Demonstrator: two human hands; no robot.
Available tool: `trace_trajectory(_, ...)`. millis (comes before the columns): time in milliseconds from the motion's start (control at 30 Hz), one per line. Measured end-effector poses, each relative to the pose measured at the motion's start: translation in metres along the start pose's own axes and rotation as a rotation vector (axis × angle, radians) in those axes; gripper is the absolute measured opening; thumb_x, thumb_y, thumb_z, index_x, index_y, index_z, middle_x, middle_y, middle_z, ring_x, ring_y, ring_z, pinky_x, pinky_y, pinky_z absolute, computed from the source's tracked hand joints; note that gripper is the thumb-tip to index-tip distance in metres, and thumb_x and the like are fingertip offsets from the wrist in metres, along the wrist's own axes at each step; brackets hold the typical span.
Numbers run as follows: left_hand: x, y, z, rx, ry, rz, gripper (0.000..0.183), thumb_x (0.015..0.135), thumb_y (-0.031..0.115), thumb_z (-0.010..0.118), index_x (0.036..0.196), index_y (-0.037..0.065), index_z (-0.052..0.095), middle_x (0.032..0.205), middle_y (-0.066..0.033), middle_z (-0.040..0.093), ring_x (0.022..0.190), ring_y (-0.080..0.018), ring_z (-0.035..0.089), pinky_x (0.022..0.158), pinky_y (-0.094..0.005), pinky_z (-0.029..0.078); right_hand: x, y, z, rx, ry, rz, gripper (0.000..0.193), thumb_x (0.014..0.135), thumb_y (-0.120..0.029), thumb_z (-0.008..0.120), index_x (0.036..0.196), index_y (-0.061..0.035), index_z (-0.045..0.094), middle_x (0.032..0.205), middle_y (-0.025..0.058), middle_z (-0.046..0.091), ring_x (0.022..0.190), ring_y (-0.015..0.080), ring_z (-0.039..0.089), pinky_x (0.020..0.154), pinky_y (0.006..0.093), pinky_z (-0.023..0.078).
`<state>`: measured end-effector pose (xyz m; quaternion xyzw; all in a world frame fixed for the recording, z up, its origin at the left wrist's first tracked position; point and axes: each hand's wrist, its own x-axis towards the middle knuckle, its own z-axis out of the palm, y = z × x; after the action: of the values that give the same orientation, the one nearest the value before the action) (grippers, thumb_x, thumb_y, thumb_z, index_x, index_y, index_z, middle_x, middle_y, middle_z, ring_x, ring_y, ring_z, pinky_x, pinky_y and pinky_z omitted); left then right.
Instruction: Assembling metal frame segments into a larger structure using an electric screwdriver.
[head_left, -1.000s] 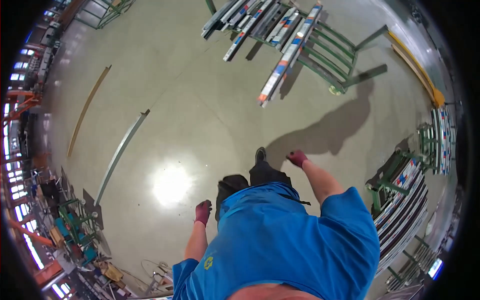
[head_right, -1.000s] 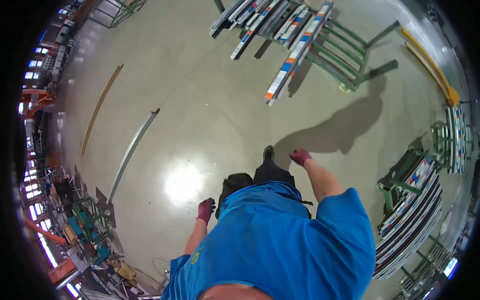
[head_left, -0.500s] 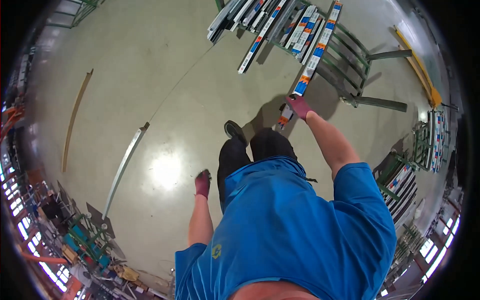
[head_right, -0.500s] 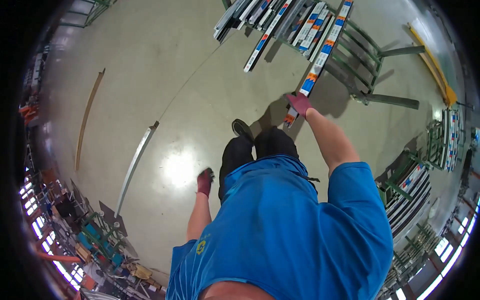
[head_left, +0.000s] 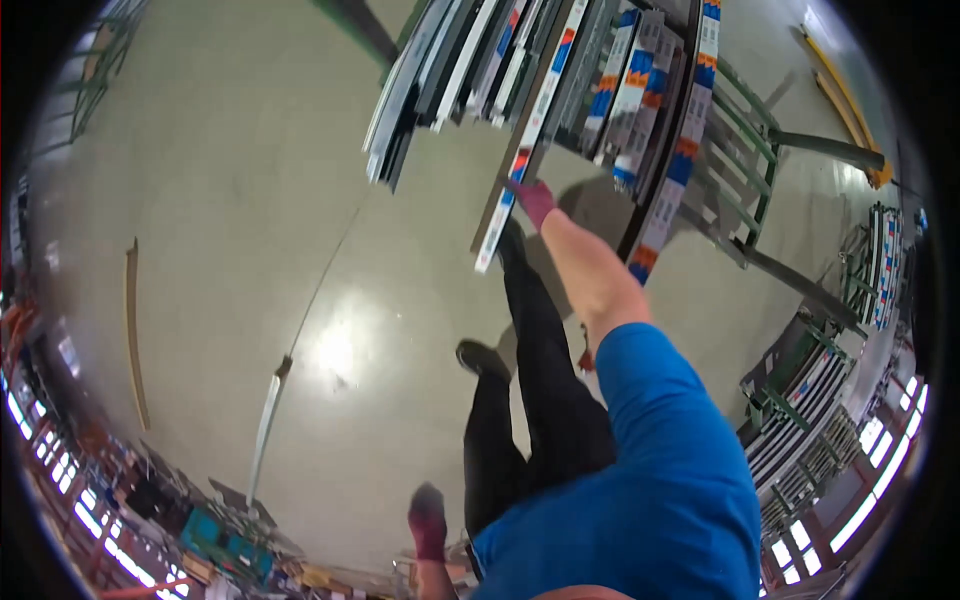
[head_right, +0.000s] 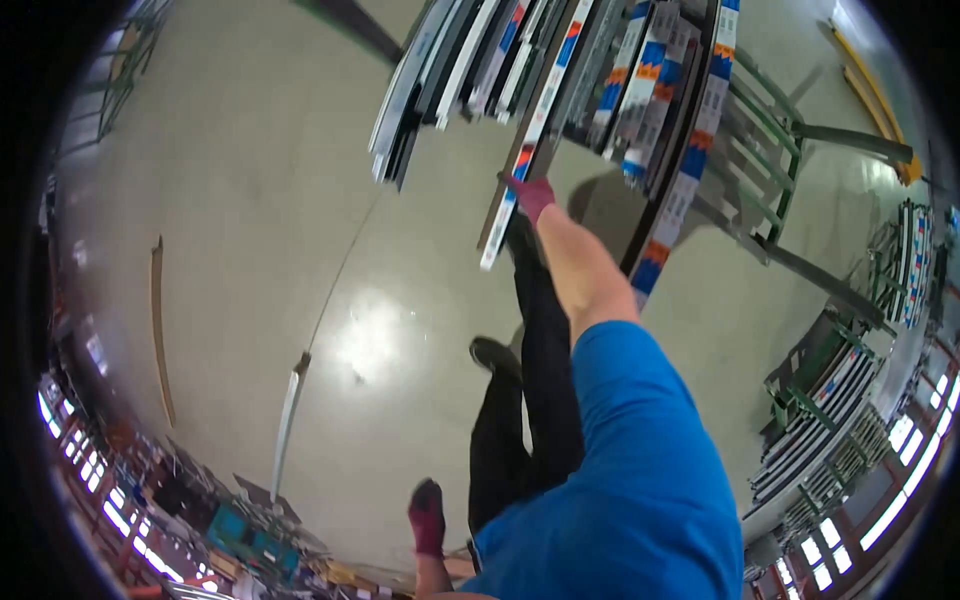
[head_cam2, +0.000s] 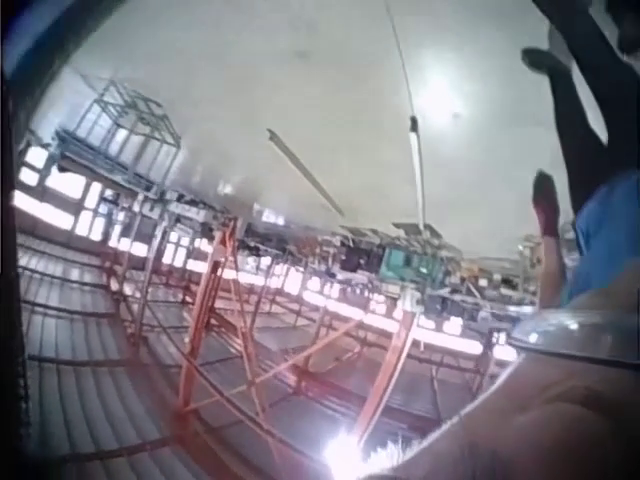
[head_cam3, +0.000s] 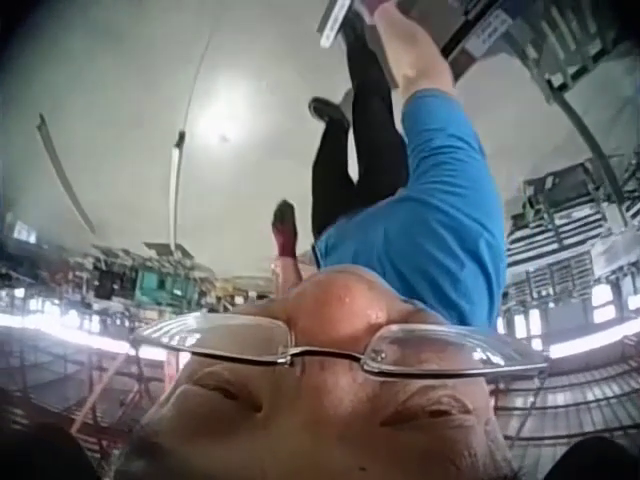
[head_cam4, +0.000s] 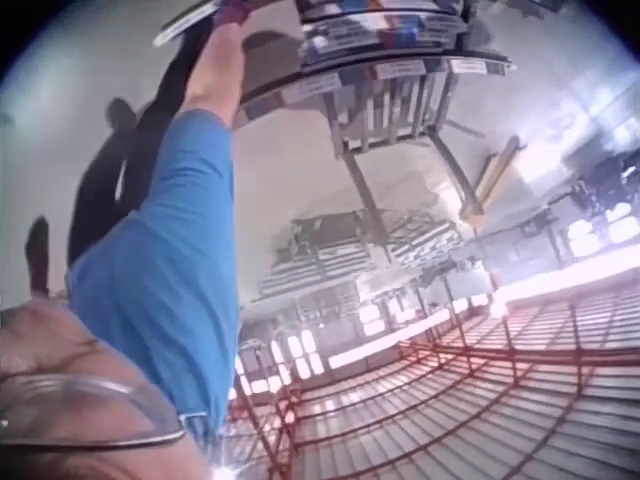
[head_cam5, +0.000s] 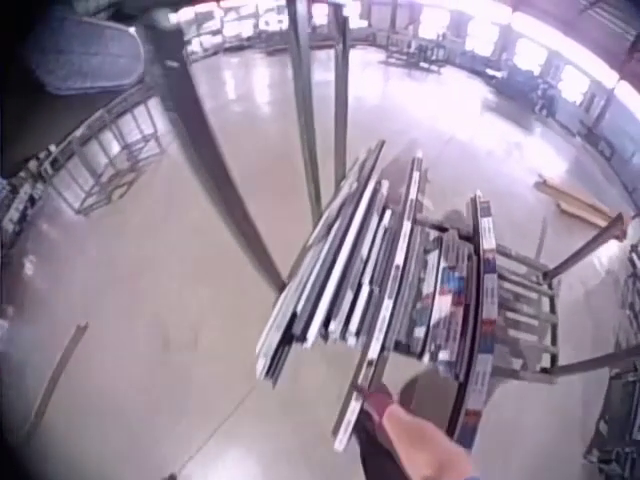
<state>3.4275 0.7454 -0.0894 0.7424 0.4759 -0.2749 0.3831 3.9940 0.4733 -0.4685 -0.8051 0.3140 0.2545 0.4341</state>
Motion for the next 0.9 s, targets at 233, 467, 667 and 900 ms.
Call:
trace_trajectory(233, 0.147, 0.214, 0.144, 0.087, -0.214, 0.248, 0.068, 0.092, 0.027, 0.079, 0.145, -0.003, 0.052, 0.14, -0.0254, 0.059, 0.132, -0.0357, 0.057, 0.112, -0.0427, 0.045, 0.128, 0.041, 0.011, 0.235, 0.354, 0.15, 0.062, 0.074, -0.036, 0.092, 0.111, 0.0008, 0.06, 0.094, 0.0146, 0.071, 0.082, 0.0286, 0.069, 0.076, 0.0428, 0.054)
trace_trajectory(467, 0.254, 0.398, 0.216, 0.486, -0.089, 0.484, 0.121, 0.069, 0.051, 0.09, 0.159, 0.0, 0.028, 0.152, -0.0277, 0.045, 0.144, -0.0419, 0.042, 0.12, -0.0492, 0.035, 0.028, -0.013, -0.034, 0.412, 0.238, 0.184, 0.051, 0.079, -0.033, 0.082, 0.11, 0.0017, 0.062, 0.098, 0.0182, 0.072, 0.09, 0.0324, 0.071, 0.081, 0.0446, 0.055)
trace_trajectory(667, 0.227, 0.438, 0.201, 0.538, -0.173, 0.449, 0.108, 0.07, 0.047, 0.087, 0.152, 0.004, 0.032, 0.135, -0.0249, 0.056, 0.126, -0.0427, 0.056, 0.108, -0.0519, 0.045, -0.051, -0.088, -0.097, 0.634, 0.113, 0.162, 0.04, 0.083, -0.032, 0.077, 0.107, -0.0004, 0.069, 0.085, 0.006, 0.069, 0.076, 0.018, 0.064, 0.072, 0.0391, 0.051)
trace_trajectory(900, 0.13, 0.438, 0.144, 0.435, -0.11, 0.6, 0.082, 0.072, 0.034, 0.081, 0.139, 0.005, 0.044, 0.125, -0.0236, 0.061, 0.119, -0.0436, 0.06, 0.099, -0.0516, 0.05, -0.141, -0.117, -0.15, 0.847, 0.086, 0.106, 0.034, 0.087, -0.031, 0.077, 0.104, -0.0021, 0.07, 0.086, 0.0034, 0.069, 0.078, 0.0156, 0.064, 0.073, 0.0375, 0.051)
